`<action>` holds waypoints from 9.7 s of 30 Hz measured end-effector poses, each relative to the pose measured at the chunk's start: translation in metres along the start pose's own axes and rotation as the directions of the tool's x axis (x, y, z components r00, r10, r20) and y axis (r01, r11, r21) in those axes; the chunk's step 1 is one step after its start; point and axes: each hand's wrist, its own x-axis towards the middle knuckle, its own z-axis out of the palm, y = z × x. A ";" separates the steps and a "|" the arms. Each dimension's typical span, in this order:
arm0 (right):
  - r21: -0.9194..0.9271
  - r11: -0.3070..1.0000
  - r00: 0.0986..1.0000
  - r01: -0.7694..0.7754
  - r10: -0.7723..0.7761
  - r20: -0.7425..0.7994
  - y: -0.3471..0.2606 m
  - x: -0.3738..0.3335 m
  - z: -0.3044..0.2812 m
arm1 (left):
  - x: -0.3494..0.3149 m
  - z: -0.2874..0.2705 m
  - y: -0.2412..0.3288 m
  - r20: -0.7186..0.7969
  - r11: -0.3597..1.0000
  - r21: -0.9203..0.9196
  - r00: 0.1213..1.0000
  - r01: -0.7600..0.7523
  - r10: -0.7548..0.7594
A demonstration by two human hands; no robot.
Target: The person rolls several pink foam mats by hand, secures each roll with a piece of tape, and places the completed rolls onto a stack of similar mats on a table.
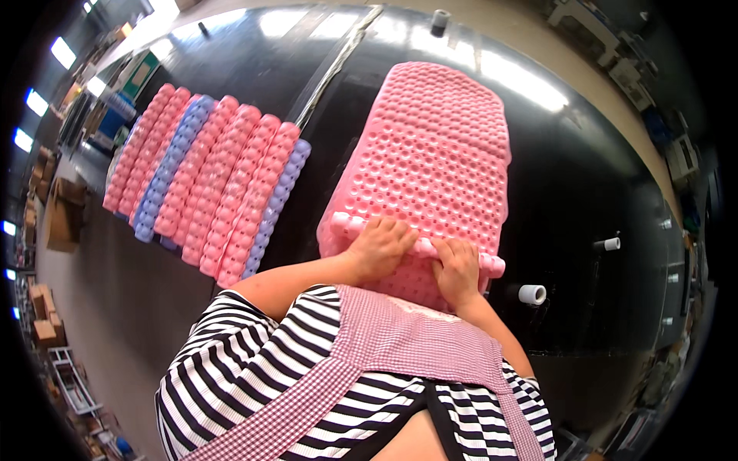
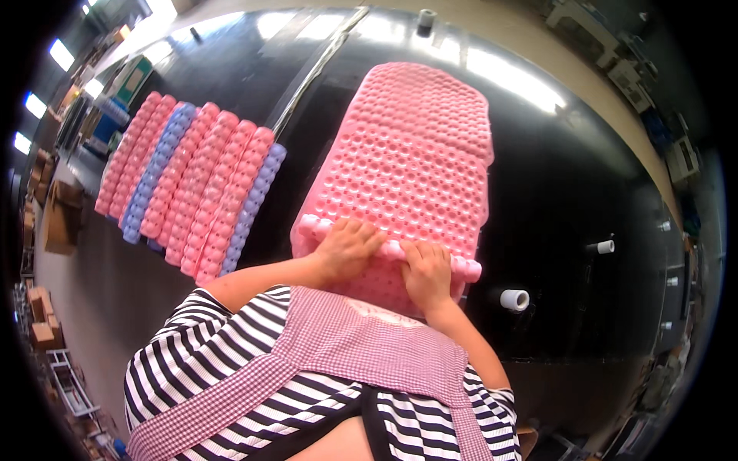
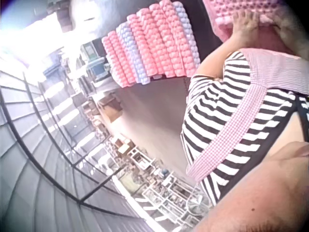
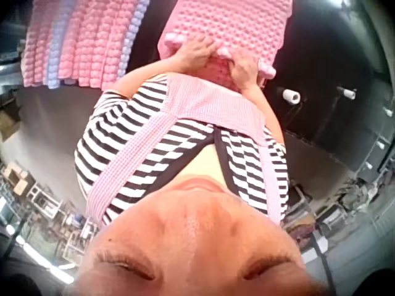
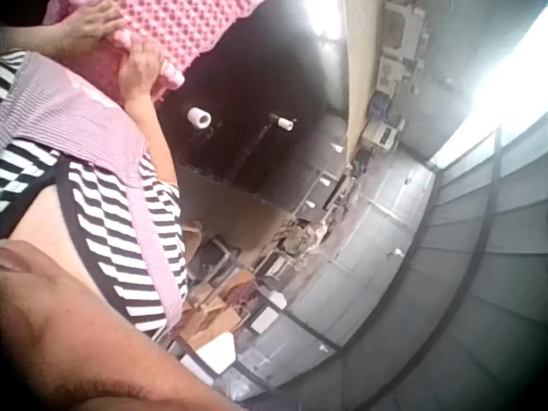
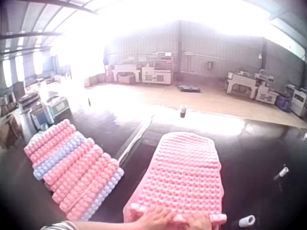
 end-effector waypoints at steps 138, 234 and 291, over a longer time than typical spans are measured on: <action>0.556 0.803 0.975 0.213 -0.137 -0.177 0.022 0.092 0.003 | 0.122 -0.020 -0.066 0.450 0.923 0.182 0.806 0.338 -0.384; 0.849 0.484 0.953 -0.211 0.295 0.069 0.119 0.183 0.021 | 0.116 0.029 -0.086 0.056 0.988 0.147 0.997 0.039 -0.048; 0.218 0.777 0.758 -0.590 0.626 -0.180 0.024 -0.116 -0.001 | -0.070 -0.051 -0.020 -0.101 0.855 -0.031 0.849 0.518 -0.518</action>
